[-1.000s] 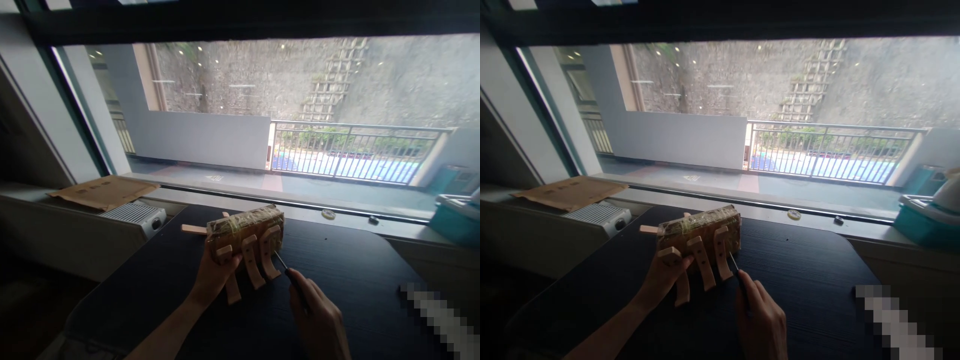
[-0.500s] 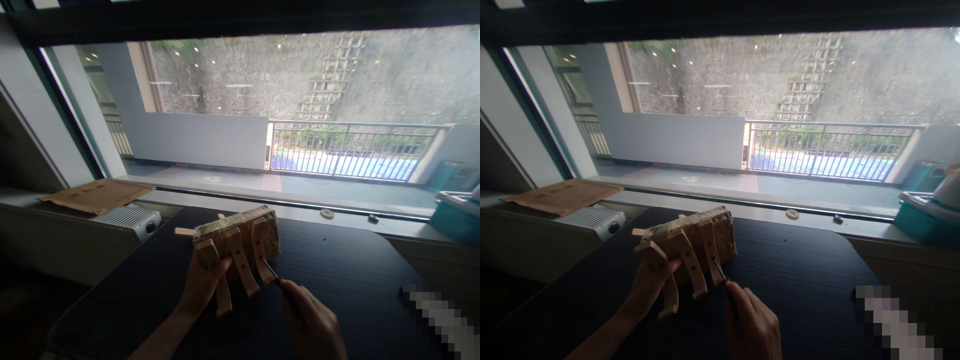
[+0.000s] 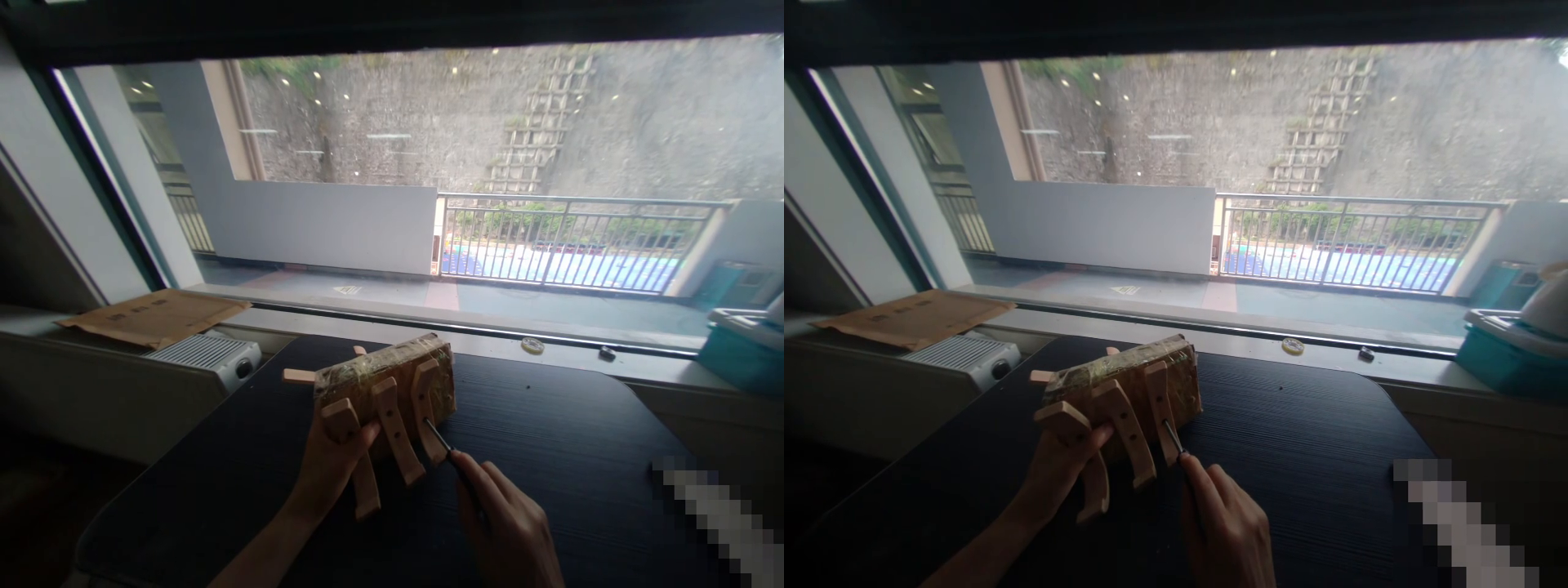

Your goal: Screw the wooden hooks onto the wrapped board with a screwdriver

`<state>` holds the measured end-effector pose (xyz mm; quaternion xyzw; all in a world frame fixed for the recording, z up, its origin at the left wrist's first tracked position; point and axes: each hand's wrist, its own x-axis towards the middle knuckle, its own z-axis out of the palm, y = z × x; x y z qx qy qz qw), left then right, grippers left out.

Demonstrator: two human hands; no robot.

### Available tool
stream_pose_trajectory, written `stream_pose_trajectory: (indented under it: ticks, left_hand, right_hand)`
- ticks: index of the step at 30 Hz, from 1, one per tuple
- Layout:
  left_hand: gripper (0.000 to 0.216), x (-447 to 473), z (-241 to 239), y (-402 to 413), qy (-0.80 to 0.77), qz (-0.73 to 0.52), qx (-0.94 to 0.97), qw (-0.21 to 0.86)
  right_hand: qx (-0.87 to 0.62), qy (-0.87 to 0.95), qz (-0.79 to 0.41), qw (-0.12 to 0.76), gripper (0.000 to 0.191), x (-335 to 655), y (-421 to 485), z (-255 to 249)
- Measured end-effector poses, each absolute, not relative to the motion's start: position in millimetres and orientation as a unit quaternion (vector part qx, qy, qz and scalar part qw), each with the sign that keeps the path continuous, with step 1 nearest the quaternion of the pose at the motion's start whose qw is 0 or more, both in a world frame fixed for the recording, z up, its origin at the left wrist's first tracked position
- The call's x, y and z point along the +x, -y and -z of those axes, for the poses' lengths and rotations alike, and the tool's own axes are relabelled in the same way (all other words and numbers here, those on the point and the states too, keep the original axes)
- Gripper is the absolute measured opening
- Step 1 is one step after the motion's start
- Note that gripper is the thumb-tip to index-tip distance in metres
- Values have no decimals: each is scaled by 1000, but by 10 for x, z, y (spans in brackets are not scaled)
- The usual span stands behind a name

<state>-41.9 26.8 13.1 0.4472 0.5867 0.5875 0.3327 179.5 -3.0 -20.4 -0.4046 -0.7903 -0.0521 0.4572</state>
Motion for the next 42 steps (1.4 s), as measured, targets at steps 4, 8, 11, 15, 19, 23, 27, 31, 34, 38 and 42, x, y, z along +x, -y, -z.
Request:
stream_pose_trajectory:
  ticks: [4, 8, 11, 15, 19, 23, 27, 31, 34, 38, 42]
  left_hand:
    - [33, -400, -165, -247, -582, -592, 439, 343]
    - [32, -386, -191, -226, -586, -587, 431, 354]
    - [33, -375, -204, -215, -590, -586, 433, 348]
    - [32, -370, -198, -211, -598, -592, 422, 338]
    - [31, -364, -188, -212, -602, -590, 414, 343]
    - [29, -353, -204, -202, -586, -593, 429, 348]
    - [28, -354, -219, -187, -586, -587, 432, 356]
    - [29, -352, -219, -190, -594, -591, 414, 355]
    - [31, -349, -211, -200, -597, -596, 402, 358]
    - [32, -350, -204, -200, -589, -593, 411, 365]
    - [31, -343, -227, -185, -591, -589, 415, 363]
  right_hand:
    - [-415, 787, 8, 457, 31, 1783, 56, 171]
    - [-453, 756, -43, 472, 28, 1772, 81, 122]
    - [-455, 756, -28, 470, 28, 1767, 81, 117]
    - [-440, 768, 69, 460, 27, 1760, 59, 130]
    - [-425, 769, 101, 466, 23, 1744, 57, 121]
    - [-446, 753, 40, 482, 21, 1731, 82, 101]
    - [-477, 739, 4, 476, 20, 1732, 92, 100]
    - [-467, 751, 34, 466, 24, 1746, 79, 119]
    - [-437, 764, 53, 472, 23, 1757, 65, 118]
    - [-412, 770, 58, 485, 23, 1758, 63, 87]
    - [-440, 749, 30, 494, 20, 1750, 80, 79]
